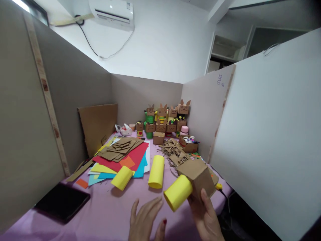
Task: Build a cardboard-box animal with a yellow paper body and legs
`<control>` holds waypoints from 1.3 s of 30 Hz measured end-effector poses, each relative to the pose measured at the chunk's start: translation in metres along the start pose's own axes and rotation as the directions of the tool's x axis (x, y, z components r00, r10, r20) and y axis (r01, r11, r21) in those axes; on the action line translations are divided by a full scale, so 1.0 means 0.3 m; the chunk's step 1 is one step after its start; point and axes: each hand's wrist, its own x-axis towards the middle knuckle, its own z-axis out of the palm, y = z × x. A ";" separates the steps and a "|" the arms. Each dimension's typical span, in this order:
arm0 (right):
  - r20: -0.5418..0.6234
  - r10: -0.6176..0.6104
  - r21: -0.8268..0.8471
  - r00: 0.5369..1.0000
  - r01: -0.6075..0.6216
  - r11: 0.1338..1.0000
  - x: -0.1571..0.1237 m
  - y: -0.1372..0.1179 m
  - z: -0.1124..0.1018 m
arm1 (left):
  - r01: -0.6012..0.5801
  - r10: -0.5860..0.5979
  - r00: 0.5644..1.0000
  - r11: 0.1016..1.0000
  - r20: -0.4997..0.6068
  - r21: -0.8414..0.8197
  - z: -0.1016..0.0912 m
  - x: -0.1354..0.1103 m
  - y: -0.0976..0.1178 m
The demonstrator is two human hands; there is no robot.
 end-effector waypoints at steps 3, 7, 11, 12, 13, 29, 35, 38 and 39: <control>0.058 -0.211 -0.294 0.976 0.218 0.931 0.000 0.013 -0.031 | 0.154 -0.153 0.985 0.988 0.076 -0.008 0.030 -0.052 -0.056; 0.138 -0.227 -0.516 0.964 0.265 0.814 0.003 0.045 -0.054 | 0.534 -0.505 0.844 0.822 0.180 -0.198 0.092 -0.111 -0.105; 0.204 -0.283 -0.645 0.937 0.346 0.681 0.002 0.084 -0.064 | 0.651 -0.489 0.755 0.639 0.437 -0.409 0.133 -0.130 -0.134; 0.231 -0.279 -0.676 0.932 0.360 0.643 0.001 0.089 -0.066 | 0.666 -0.458 0.740 0.599 0.492 -0.445 0.138 -0.124 -0.135; 0.259 -0.268 -0.704 0.928 0.372 0.605 -0.001 0.091 -0.066 | 0.678 -0.431 0.729 0.562 0.532 -0.473 0.143 -0.112 -0.134; 0.396 -0.200 -0.839 0.896 0.442 0.319 -0.007 0.099 -0.084 | 0.743 0.071 0.636 0.213 0.768 -0.635 0.263 0.081 -0.153; 0.413 -0.223 -0.843 0.883 0.464 0.273 -0.005 0.104 -0.088 | 0.782 0.078 0.597 0.165 0.799 -0.601 0.296 0.058 -0.167; 0.427 -0.232 -0.840 0.874 0.478 0.257 -0.001 0.106 -0.088 | 0.796 0.080 0.583 0.148 0.809 -0.587 0.309 0.054 -0.178; 0.425 -0.229 -0.842 0.876 0.476 0.255 0.000 0.106 -0.087 | 0.796 0.078 0.583 0.145 0.809 -0.587 0.311 0.055 -0.180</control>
